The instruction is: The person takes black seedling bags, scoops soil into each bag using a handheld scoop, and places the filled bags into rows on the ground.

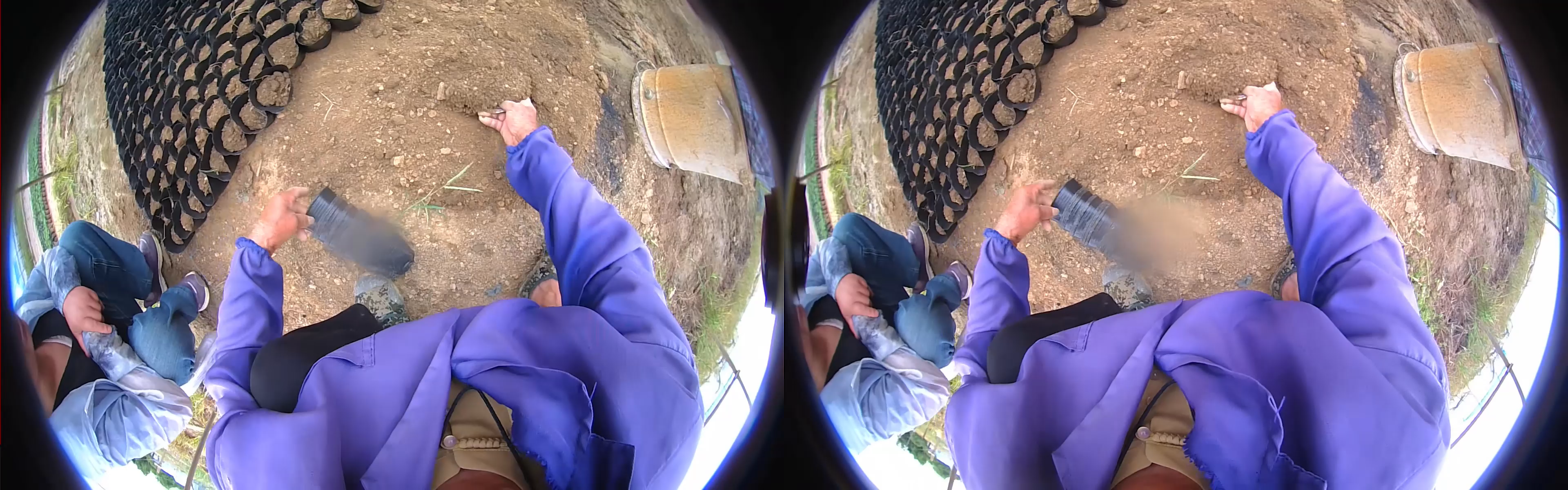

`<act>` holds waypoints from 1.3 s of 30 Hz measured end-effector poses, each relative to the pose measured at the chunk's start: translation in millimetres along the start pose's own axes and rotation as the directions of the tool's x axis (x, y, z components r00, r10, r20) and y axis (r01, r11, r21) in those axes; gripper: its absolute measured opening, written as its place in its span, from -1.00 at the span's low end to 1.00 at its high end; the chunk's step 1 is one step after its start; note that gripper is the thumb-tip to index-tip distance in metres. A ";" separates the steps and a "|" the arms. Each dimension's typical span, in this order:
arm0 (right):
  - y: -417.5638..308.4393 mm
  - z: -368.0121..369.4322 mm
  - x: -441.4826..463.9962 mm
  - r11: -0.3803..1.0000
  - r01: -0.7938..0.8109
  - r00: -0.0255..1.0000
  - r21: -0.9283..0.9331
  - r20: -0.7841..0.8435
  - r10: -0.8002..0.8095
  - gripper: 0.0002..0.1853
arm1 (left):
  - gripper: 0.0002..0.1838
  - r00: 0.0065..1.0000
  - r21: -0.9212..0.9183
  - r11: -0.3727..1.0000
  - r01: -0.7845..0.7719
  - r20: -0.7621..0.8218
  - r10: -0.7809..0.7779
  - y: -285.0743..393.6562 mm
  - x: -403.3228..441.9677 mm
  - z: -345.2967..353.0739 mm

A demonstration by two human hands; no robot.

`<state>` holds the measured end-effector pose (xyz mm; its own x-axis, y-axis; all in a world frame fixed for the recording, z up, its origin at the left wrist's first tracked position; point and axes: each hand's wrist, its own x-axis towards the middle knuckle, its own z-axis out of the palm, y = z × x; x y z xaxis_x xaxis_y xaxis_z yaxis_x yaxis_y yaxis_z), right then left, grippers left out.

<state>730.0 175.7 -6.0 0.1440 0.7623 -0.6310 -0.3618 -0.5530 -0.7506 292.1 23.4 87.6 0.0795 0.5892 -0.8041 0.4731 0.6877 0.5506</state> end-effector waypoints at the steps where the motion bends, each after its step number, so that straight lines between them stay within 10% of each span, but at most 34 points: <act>1: -1.4 -2.2 -6.0 1.000 -0.024 0.996 -0.016 0.085 0.025 -0.72 | -0.67 1.000 0.045 0.999 -0.002 0.018 0.001 -12.2 1.7 9.5; 6: -1.8 40.1 -58.1 0.996 -0.060 0.986 -0.060 0.151 0.068 -0.63 | -0.86 0.924 0.307 0.917 -0.254 -0.204 0.324 2.6 -8.3 9.3; 9: 2.6 69.6 -74.1 0.990 -0.118 0.932 -0.072 0.335 0.135 -0.52 | -0.88 0.692 0.514 0.786 -0.344 -0.427 0.582 17.5 -4.9 12.1; 16: -4.6 159.7 -133.8 0.928 0.250 0.820 -0.275 0.569 -0.052 -0.49 | -0.84 0.479 0.634 0.571 -0.521 -0.337 0.811 28.8 24.2 44.7; 20: 23.2 184.8 -147.4 0.333 0.696 0.718 -0.636 0.619 -0.319 -0.59 | -0.81 0.460 0.783 0.442 -0.437 -0.228 0.858 24.6 31.9 53.2; 23: 38.9 178.3 -132.9 0.293 0.801 0.592 -0.522 0.617 -0.519 -0.62 | -0.83 0.465 0.834 0.384 -0.396 -0.179 0.867 19.1 36.7 53.5; 27: 24.4 137.4 -119.6 0.938 0.302 0.904 -0.169 0.363 -0.225 -0.66 | -0.81 0.608 0.791 0.504 -0.346 -0.220 0.763 20.7 45.4 51.1; 34: 56.3 77.5 -98.7 0.921 -0.387 0.917 0.040 0.127 0.379 -0.76 | -0.82 0.640 0.540 0.729 -0.420 -0.393 0.660 67.9 62.2 40.1; 39: 39.5 57.4 -5.8 0.833 -0.246 0.939 0.495 -0.091 0.331 -0.73 | -0.76 0.546 0.508 0.815 -0.280 -0.614 0.570 94.8 132.6 2.6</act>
<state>662.0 168.8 -20.8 0.0989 0.5021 -0.8591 -0.7931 -0.4816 -0.3728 349.8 165.6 32.7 -0.2252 0.9742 0.0127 0.8090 0.1797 0.5596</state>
